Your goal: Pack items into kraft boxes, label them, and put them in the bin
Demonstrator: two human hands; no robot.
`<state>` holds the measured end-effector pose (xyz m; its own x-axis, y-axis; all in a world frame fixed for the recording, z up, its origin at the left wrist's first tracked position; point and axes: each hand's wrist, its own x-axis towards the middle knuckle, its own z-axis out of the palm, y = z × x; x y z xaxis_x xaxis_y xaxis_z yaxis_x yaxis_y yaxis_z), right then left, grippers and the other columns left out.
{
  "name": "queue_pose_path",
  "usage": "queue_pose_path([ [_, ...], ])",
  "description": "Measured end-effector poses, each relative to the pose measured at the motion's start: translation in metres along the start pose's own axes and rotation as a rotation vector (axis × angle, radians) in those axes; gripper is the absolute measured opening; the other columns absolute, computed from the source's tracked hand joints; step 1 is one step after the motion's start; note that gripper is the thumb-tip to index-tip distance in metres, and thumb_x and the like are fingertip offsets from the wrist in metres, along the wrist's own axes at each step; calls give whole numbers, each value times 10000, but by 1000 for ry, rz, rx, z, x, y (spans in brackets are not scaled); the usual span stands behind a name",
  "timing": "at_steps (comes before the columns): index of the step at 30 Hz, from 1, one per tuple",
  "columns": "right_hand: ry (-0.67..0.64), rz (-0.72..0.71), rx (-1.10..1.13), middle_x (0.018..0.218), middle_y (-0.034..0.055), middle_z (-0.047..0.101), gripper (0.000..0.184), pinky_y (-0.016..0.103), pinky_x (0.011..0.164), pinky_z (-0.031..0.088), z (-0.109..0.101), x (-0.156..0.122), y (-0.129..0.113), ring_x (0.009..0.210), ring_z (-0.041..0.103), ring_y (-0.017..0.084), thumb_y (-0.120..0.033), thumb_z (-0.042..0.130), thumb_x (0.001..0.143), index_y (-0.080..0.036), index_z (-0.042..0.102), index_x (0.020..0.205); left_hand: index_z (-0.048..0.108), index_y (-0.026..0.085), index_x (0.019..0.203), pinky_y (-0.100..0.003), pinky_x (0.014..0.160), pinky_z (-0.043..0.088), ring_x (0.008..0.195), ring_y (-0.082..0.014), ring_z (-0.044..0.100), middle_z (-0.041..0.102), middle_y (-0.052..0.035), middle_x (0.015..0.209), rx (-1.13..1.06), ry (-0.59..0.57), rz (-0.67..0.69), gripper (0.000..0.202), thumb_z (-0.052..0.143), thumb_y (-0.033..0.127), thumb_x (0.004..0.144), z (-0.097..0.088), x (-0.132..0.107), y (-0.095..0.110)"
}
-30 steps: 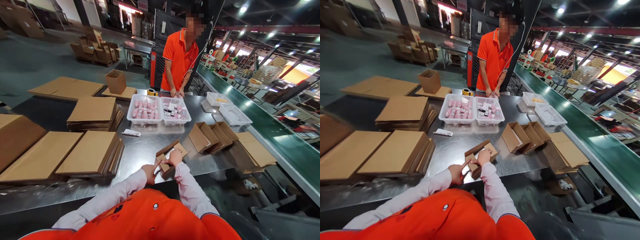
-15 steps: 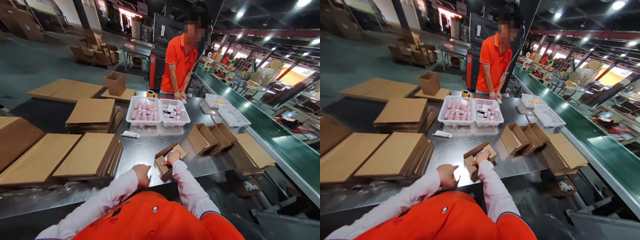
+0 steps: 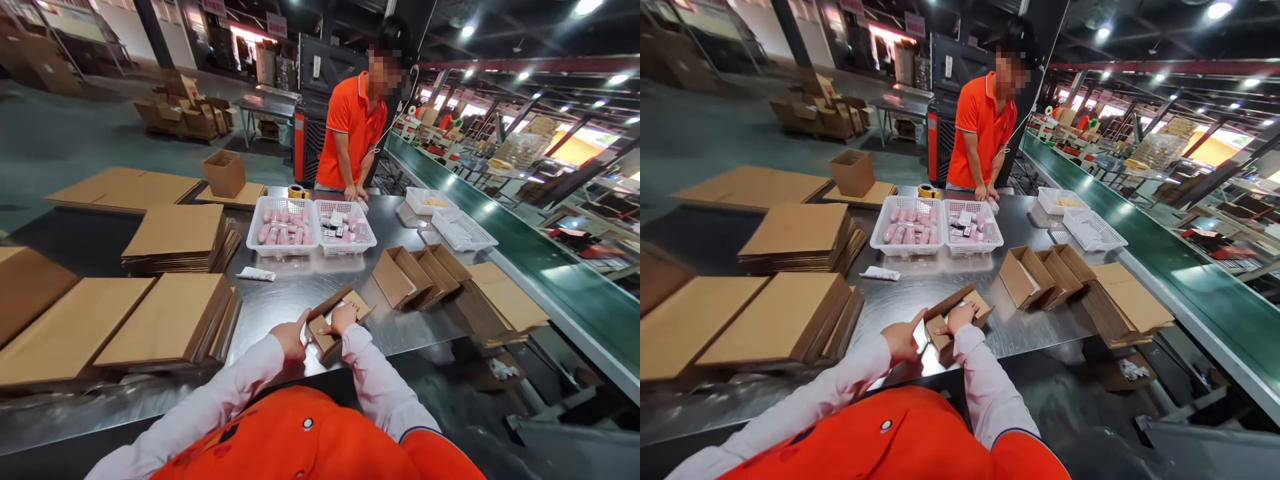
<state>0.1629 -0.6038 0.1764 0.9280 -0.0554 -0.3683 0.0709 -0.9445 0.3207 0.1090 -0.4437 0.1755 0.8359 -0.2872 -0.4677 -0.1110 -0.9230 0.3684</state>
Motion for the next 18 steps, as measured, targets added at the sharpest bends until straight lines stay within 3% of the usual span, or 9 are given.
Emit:
queue_pose_path([
  [5, 46, 10, 15, 1456, 423, 516, 1106, 582, 1168, 411, 1, -3, -1, 1461, 467, 482, -780, 773, 772, 88, 595, 1434, -15, 188, 1735, -390, 995, 553, 1233, -343, 691, 735, -158, 1289, 26, 8, 8, 1290, 764, 281, 712, 2, -4, -1],
  [12, 22, -5, -7, 1539, 412, 428, 1038, 611, 1174, 375, 1, -4, 0, 1510, 403, 479, -738, 741, 834, 59, 568, 1476, 65, 164, 1733, -366, 965, 562, 1234, -354, 684, 717, -180, 1307, -3, 42, 9, 1281, 800, 308, 693, -17, 12, -8],
  [18, 28, 20, 8, 1516, 431, 438, 1019, 573, 1177, 375, 2, -7, -2, 1469, 460, 468, -706, 765, 834, 92, 583, 1441, 146, 162, 1723, -320, 930, 563, 1208, -337, 696, 717, -158, 1310, -13, -17, 59, 1236, 801, 297, 684, -10, 6, 9],
])
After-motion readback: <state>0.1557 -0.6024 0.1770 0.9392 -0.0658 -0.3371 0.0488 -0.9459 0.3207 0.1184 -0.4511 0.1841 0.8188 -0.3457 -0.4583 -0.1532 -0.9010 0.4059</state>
